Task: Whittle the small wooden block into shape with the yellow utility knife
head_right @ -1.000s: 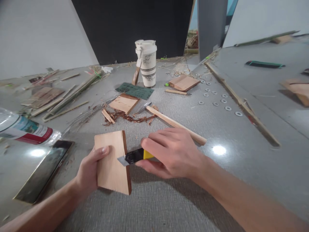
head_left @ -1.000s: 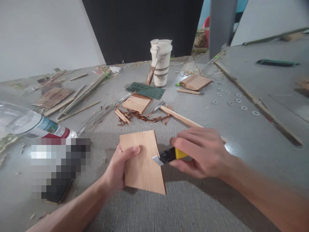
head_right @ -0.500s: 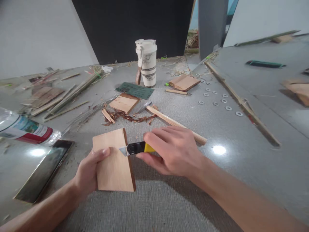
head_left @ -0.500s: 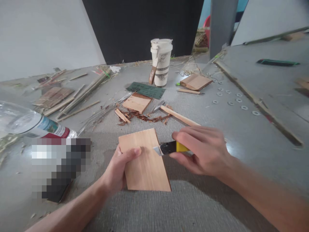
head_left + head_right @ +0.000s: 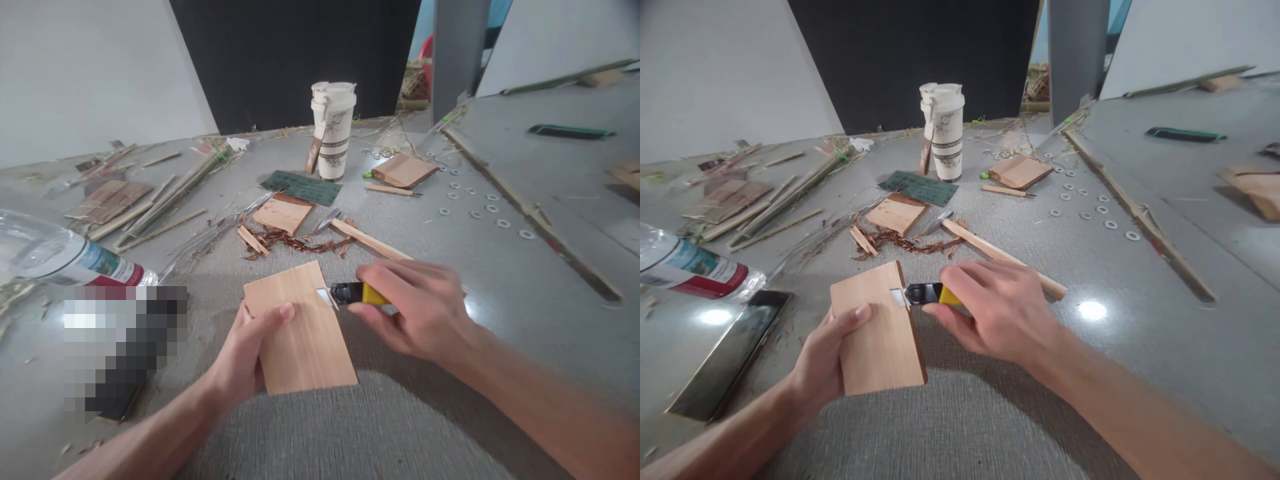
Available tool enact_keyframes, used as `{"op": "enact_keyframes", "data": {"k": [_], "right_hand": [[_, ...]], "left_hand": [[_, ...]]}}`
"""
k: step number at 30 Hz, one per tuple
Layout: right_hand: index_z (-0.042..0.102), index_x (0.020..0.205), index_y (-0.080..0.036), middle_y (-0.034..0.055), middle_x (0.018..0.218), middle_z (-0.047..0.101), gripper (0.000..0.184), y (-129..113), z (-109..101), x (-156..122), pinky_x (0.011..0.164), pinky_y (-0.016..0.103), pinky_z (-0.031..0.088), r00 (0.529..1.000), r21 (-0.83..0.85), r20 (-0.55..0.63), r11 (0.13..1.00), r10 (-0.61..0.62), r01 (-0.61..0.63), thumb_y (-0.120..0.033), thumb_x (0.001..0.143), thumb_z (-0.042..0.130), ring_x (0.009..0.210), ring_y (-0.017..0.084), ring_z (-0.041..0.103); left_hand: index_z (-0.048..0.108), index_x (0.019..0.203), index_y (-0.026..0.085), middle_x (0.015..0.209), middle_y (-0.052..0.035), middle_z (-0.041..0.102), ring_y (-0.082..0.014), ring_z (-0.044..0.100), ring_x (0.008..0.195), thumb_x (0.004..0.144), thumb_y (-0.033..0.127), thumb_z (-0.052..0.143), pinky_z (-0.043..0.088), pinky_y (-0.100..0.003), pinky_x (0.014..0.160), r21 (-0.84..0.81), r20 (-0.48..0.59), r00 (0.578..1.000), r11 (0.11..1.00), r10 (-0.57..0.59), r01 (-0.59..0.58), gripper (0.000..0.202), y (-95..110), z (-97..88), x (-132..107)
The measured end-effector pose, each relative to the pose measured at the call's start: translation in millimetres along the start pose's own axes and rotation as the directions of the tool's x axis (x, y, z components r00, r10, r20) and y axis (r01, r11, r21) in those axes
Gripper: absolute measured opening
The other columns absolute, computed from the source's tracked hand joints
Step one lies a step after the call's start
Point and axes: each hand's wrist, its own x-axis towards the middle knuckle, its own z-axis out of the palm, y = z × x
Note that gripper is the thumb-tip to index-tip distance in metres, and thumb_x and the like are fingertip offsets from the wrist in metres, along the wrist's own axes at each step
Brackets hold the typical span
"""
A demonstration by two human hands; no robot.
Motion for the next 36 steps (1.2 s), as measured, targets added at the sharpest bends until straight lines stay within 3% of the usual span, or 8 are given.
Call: {"op": "enact_keyframes", "data": {"k": [6, 16, 21, 27, 33, 36], "right_hand": [[0.057, 0.087, -0.020, -0.0016, 0.070, 0.060, 0.024, -0.8, 1.4, 0.6, 0.055, 0.030, 0.033, 1.000, -0.012, 0.011, 1.000, 0.029, -0.029, -0.041, 0.099, 0.057, 0.060, 0.013, 0.052], [0.057, 0.089, -0.020, -0.0014, 0.070, 0.061, 0.023, -0.3, 0.9, 1.8, 0.054, 0.029, 0.031, 0.999, -0.040, 0.022, 0.999, 0.030, -0.029, -0.041, 0.099, 0.057, 0.060, 0.012, 0.054], [0.057, 0.089, -0.020, -0.0014, 0.071, 0.061, 0.024, 0.6, 1.7, 2.2, 0.056, 0.029, 0.033, 0.999, -0.034, 0.015, 0.999, 0.040, -0.040, -0.041, 0.100, 0.056, 0.061, 0.012, 0.054], [0.056, 0.089, -0.020, -0.0029, 0.072, 0.059, 0.025, 0.6, 2.5, 1.8, 0.056, 0.028, 0.032, 0.997, 0.001, 0.035, 0.998, 0.065, -0.065, -0.042, 0.100, 0.055, 0.060, 0.011, 0.051], [0.056, 0.088, -0.019, -0.0033, 0.071, 0.058, 0.025, 0.0, 2.3, 2.9, 0.055, 0.029, 0.031, 0.996, 0.022, 0.038, 0.996, 0.084, -0.085, -0.041, 0.100, 0.055, 0.061, 0.012, 0.052], [0.056, 0.086, -0.019, -0.0034, 0.070, 0.057, 0.025, -0.5, 3.7, 2.5, 0.056, 0.029, 0.031, 0.996, 0.026, 0.030, 0.996, 0.087, -0.088, -0.041, 0.100, 0.055, 0.061, 0.012, 0.052]], "left_hand": [[0.057, 0.123, 0.020, 0.102, -0.0126, 0.078, -0.0330, 0.076, 0.086, 0.062, 0.042, 0.088, 0.064, -0.040, 0.070, -0.008, 0.007, 1.000, 1.000, 0.013, -0.013, 0.072, 1.0, 1.9, 1.9], [0.054, 0.120, 0.021, 0.104, -0.0126, 0.077, -0.0347, 0.077, 0.087, 0.058, 0.047, 0.089, 0.064, -0.039, 0.067, -0.002, 0.018, 0.998, 0.998, -0.059, 0.059, 0.075, 1.3, 2.9, 3.5], [0.050, 0.128, 0.021, 0.103, -0.0121, 0.077, -0.0341, 0.077, 0.086, 0.057, 0.049, 0.089, 0.063, -0.038, 0.065, 0.000, -0.009, 0.996, 0.996, -0.085, 0.085, 0.086, 1.9, 2.6, 1.8], [0.046, 0.135, 0.021, 0.100, -0.0125, 0.078, -0.0325, 0.077, 0.076, 0.055, 0.049, 0.088, 0.058, -0.032, 0.050, -0.006, -0.065, 0.986, 0.988, -0.156, 0.156, 0.095, 2.7, 2.9, 1.8], [0.049, 0.131, 0.021, 0.103, -0.0135, 0.077, -0.0309, 0.077, 0.075, 0.061, 0.048, 0.086, 0.057, -0.030, 0.049, -0.011, -0.015, 0.994, 0.994, -0.112, 0.112, 0.083, 2.3, 4.8, 1.7], [0.052, 0.128, 0.022, 0.098, -0.0111, 0.078, -0.0270, 0.075, 0.063, 0.065, 0.049, 0.084, 0.056, -0.030, 0.046, 0.011, 0.002, 0.996, 0.996, -0.090, 0.090, 0.076, 1.6, 4.2, 1.2]]}}
